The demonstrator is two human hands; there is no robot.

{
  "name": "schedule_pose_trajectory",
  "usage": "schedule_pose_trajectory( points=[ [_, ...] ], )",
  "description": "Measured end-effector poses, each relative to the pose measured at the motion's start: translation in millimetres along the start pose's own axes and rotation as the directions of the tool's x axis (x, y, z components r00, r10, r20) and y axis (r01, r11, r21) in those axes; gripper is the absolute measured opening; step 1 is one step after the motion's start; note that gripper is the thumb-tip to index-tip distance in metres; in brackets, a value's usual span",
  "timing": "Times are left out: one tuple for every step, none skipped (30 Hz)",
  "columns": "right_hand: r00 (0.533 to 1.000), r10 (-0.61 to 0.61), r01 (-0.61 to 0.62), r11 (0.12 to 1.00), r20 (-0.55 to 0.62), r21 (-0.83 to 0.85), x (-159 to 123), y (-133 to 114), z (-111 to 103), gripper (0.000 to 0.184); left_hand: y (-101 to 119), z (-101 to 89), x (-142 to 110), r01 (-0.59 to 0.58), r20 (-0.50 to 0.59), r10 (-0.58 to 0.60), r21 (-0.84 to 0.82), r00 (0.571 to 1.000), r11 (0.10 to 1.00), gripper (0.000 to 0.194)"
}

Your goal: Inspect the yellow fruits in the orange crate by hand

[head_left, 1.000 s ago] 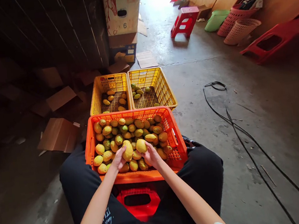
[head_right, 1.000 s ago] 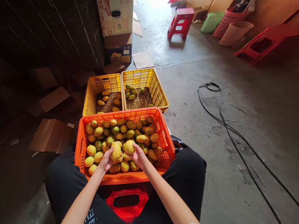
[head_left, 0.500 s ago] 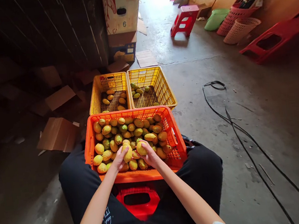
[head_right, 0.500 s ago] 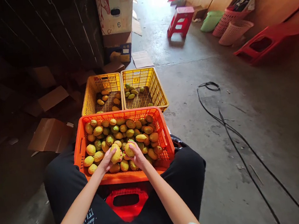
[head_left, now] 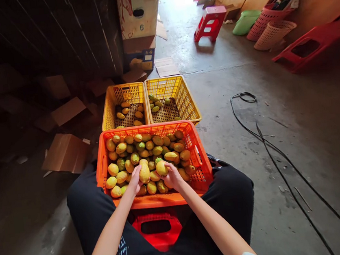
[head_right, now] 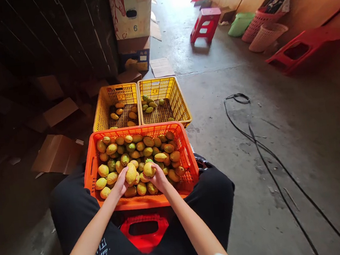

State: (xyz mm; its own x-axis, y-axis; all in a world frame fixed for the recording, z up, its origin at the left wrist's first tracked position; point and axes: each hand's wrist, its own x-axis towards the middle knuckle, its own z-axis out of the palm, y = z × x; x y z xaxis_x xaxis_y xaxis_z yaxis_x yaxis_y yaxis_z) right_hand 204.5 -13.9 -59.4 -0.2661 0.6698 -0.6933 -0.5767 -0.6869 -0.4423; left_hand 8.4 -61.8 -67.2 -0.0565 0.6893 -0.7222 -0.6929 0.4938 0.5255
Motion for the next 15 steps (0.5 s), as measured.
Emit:
schedule_pose_trajectory(
  points=[
    [1.0,-0.008,0.008,1.0,-0.017,0.004,2,-5,0,0.036,1,2.8,-2,-0.008,-0.072,0.01,0.025,0.997,1.0,0.031],
    [0.999,-0.015,0.015,1.0,-0.038,0.01,4,-12,0,0.032,3,5.7,-4,-0.008,-0.136,0.014,0.045,0.991,0.999,0.031],
    [0.998,-0.027,0.028,0.999,-0.055,0.024,7,-21,2,0.031,5,8.6,-7,-0.003,-0.18,0.012,0.051,0.984,0.999,0.032],
    [0.997,-0.046,0.049,0.998,-0.066,0.038,11,-32,6,0.031,7,11.3,-9,0.004,-0.201,0.007,0.051,0.98,0.999,0.035],
    [0.995,-0.072,0.074,0.996,-0.066,0.04,15,-46,11,0.031,8,13.5,-11,0.008,-0.214,0.003,0.05,0.977,0.999,0.037],
    [0.995,-0.077,0.079,0.997,-0.069,0.021,19,-61,18,0.03,10,15.2,-13,0.009,-0.22,0.002,0.048,0.976,0.999,0.039],
    [0.996,-0.067,0.067,0.998,-0.062,-0.009,23,-77,27,0.028,11,16.4,-14,0.01,-0.224,0.001,0.049,0.974,0.999,0.04],
    [0.995,-0.076,0.074,0.997,-0.057,-0.031,28,-94,37,0.026,12,17.2,-16,0.01,-0.229,0.001,0.05,0.973,0.999,0.04],
    [0.993,-0.107,0.105,0.994,-0.049,-0.032,32,-111,47,0.025,13,17.6,-17,0.013,-0.232,-0.001,0.05,0.973,0.999,0.037],
    [0.991,-0.128,0.127,0.992,-0.038,-0.023,36,-127,57,0.025,13,18.0,-18,0.018,-0.237,-0.006,0.048,0.972,0.999,0.034],
    [0.989,-0.143,0.143,0.99,-0.03,-0.013,38,-141,66,0.024,14,18.4,-19,0.026,-0.242,-0.014,0.045,0.97,0.999,0.031],
    [0.986,-0.165,0.165,0.986,-0.014,0.006,39,-152,74,0.022,14,19.0,-19,0.033,-0.247,-0.022,0.04,0.969,0.999,0.029],
    [0.978,-0.207,0.206,0.977,0.006,0.064,38,-161,80,0.02,15,19.8,-20,0.039,-0.252,-0.029,0.034,0.967,0.999,0.028],
    [0.965,-0.26,0.255,0.959,0.024,0.127,35,-165,83,0.019,16,20.9,-20,0.043,-0.255,-0.034,0.029,0.966,0.999,0.028],
    [0.952,-0.305,0.295,0.94,0.036,0.171,30,-167,84,0.018,17,22.2,-20,0.046,-0.259,-0.038,0.023,0.965,0.999,0.028]
  ],
)
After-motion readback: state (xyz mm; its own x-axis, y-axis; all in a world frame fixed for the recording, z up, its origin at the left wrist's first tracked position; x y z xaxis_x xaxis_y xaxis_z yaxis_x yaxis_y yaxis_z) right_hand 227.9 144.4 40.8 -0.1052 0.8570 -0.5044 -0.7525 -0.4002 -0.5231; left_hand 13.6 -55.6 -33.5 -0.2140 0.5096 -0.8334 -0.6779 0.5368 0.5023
